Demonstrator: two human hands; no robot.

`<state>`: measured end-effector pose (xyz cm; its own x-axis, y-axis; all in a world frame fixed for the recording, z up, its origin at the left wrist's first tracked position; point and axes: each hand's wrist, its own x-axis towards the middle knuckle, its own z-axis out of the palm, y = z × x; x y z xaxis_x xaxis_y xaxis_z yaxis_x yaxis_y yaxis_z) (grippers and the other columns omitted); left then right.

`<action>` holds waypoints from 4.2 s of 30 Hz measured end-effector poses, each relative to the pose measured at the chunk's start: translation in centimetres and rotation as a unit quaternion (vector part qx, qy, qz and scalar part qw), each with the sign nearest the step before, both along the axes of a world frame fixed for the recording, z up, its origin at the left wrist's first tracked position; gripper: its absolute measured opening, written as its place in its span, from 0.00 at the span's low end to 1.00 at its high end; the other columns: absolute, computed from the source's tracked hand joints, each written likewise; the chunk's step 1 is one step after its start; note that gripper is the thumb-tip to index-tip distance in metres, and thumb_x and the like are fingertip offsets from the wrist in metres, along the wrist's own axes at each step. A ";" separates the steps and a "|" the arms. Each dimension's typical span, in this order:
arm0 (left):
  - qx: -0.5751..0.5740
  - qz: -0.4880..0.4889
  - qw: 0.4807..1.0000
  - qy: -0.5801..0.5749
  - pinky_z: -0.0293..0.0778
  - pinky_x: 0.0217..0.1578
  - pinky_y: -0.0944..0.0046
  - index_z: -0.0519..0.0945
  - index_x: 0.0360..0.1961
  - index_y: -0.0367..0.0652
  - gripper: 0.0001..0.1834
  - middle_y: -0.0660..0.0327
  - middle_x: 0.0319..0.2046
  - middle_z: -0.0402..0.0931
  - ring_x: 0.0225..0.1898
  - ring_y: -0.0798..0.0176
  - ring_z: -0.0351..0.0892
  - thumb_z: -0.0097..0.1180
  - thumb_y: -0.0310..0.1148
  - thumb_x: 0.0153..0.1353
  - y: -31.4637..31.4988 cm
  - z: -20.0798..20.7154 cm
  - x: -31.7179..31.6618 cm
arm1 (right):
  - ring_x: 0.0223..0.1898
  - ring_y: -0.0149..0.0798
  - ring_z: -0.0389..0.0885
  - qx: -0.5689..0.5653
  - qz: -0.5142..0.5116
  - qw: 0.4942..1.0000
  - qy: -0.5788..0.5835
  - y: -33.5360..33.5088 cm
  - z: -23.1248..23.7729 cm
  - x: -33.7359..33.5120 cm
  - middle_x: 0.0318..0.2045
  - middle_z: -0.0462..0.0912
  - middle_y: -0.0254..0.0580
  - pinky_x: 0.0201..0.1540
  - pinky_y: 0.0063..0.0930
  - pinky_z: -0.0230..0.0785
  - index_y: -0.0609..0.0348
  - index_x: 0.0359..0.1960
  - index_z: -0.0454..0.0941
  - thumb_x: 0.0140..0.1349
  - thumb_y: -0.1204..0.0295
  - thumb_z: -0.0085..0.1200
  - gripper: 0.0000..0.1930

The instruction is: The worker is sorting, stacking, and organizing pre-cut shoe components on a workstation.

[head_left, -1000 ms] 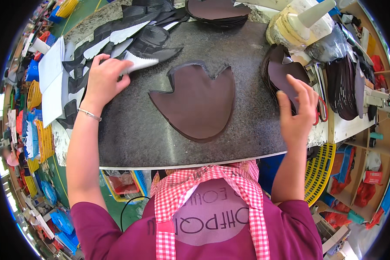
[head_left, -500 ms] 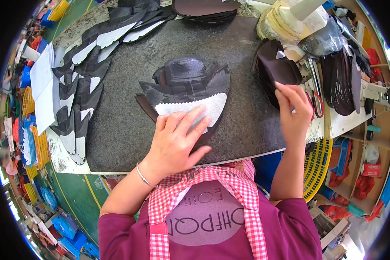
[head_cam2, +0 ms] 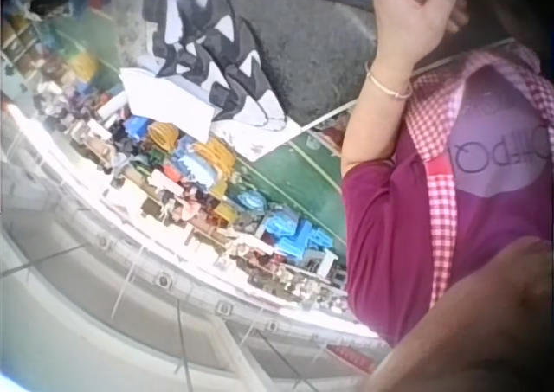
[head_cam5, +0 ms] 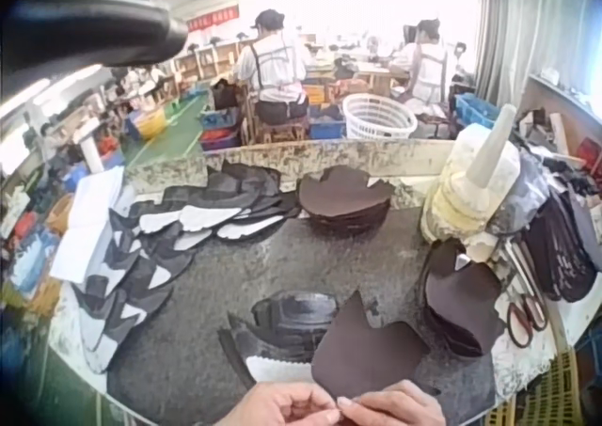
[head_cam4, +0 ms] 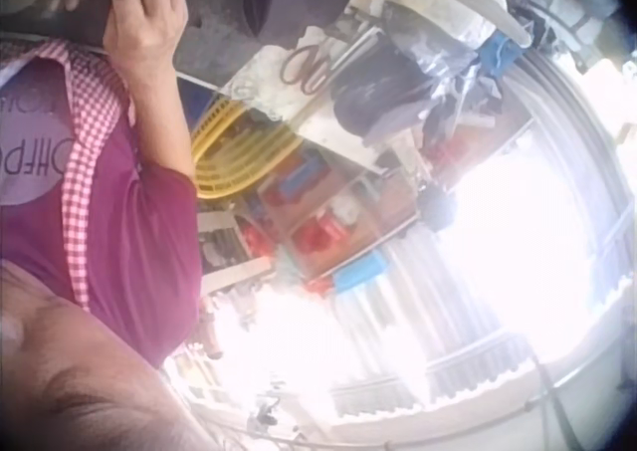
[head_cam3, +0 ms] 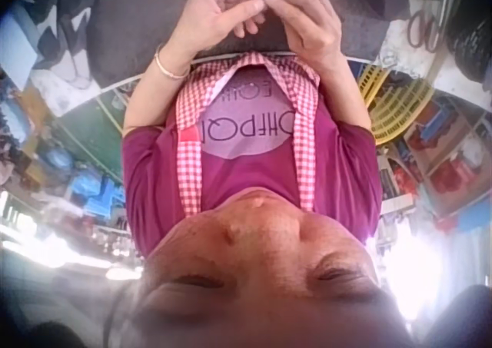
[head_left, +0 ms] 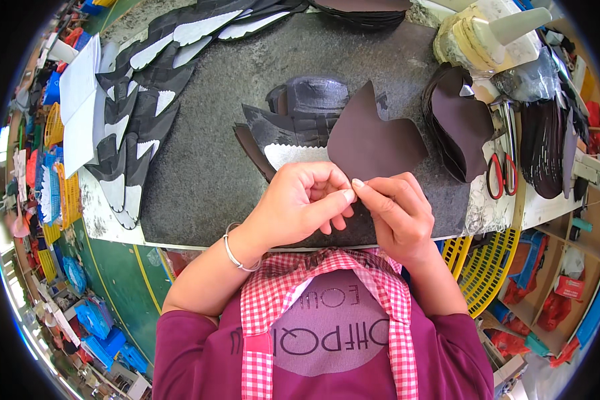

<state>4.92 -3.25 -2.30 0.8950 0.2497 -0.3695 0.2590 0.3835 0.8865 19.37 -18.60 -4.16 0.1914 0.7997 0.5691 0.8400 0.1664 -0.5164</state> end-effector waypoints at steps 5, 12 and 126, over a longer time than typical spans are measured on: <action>-0.011 0.005 0.999 -0.033 0.75 0.23 0.75 0.80 0.36 0.36 0.07 0.60 0.28 0.82 0.25 0.72 0.81 0.57 0.30 0.67 0.0 -1.1 0.0 | 0.33 0.40 0.81 -0.063 -0.011 0.979 0.195 -0.4 1.4 -0.8 0.36 0.83 0.45 0.32 0.28 0.74 0.63 0.45 0.85 0.56 0.84 0.63 0.14; 0.035 0.020 0.997 -0.061 0.75 0.26 0.75 0.80 0.33 0.37 0.04 0.65 0.26 0.81 0.26 0.76 0.79 0.58 0.26 0.62 -1.0 -1.2 0.3 | 0.28 0.33 0.85 -0.092 -0.055 0.960 0.257 0.0 2.5 -1.0 0.33 0.85 0.45 0.30 0.23 0.75 0.64 0.40 0.85 0.57 0.84 0.62 0.09; 0.722 -0.035 0.666 -0.184 0.74 0.44 0.57 0.84 0.45 0.47 0.24 0.63 0.45 0.82 0.46 0.60 0.80 0.73 0.42 0.46 4.3 -2.1 -1.0 | 0.19 0.41 0.75 -0.212 -0.195 0.935 0.208 7.2 0.7 4.3 0.20 0.74 0.43 0.27 0.34 0.68 0.58 0.53 0.70 0.60 0.75 0.65 0.21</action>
